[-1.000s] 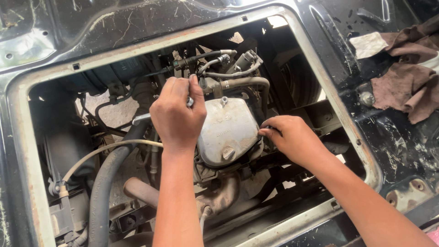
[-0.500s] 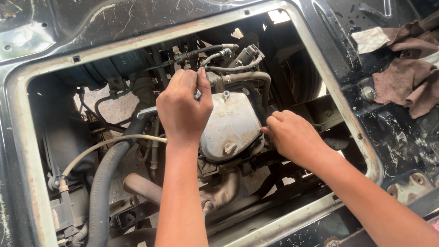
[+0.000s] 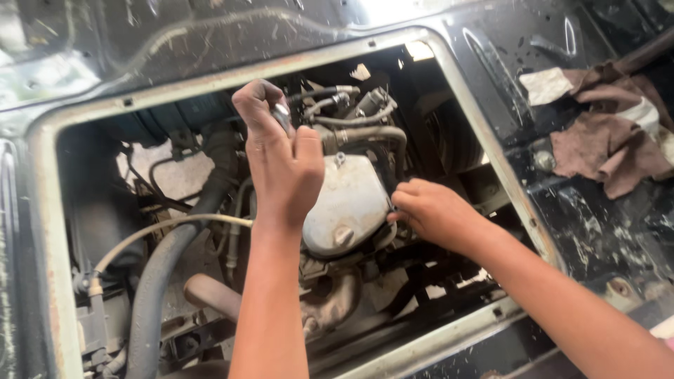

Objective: The person uses a wrench to tighten bolts on a car engine component, specifically the valve cover. They repeatedly adjust the wrench and apply force to secure the bolts in place.

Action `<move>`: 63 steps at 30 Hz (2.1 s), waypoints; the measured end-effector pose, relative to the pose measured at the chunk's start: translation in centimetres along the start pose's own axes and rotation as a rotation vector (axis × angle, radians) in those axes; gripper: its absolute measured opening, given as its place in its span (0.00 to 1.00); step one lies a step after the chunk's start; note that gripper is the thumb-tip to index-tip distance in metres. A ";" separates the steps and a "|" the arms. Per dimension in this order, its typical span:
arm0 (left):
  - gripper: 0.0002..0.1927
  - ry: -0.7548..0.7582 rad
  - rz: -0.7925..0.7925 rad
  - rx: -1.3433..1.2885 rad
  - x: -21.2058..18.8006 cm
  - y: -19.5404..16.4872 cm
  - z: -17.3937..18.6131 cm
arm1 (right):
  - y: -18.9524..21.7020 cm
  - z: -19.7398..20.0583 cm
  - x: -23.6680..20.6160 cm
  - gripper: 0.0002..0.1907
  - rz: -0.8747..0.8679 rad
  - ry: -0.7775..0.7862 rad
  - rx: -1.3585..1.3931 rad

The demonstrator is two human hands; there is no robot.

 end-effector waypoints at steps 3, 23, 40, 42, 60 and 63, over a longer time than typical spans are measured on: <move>0.14 0.018 0.201 -0.277 2.6 -1.4 1.3 | -0.2 -0.1 0.0 0.11 -0.069 0.021 0.028; 0.13 0.551 0.942 -0.650 1.5 -4.9 -2.5 | -0.7 -0.7 -0.6 0.08 -0.101 0.023 0.052; 0.24 0.239 1.151 -0.742 -14.8 -11.4 2.4 | -0.9 -1.3 -0.5 0.05 -0.159 -0.008 0.040; 0.26 0.256 1.180 -0.683 -15.5 -12.0 3.0 | -1.0 -1.4 -0.4 0.04 -0.129 -0.021 0.050; 0.21 -0.161 1.161 -0.622 -17.6 -14.7 2.7 | -0.8 -1.4 -0.3 0.05 -0.210 0.023 0.072; 0.15 -0.377 0.764 -0.849 -15.0 -16.3 3.6 | -0.9 -1.3 -0.3 0.08 -0.220 0.002 0.080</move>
Point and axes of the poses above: each hand's wrist, its own x-axis towards the middle knuckle, its own z-axis out of the back of the hand, y = z × x, the point moved 2 cm from there along x, towards the middle knuckle, and after that the axes turned 4 degrees about -z, right-handed, at the moved point
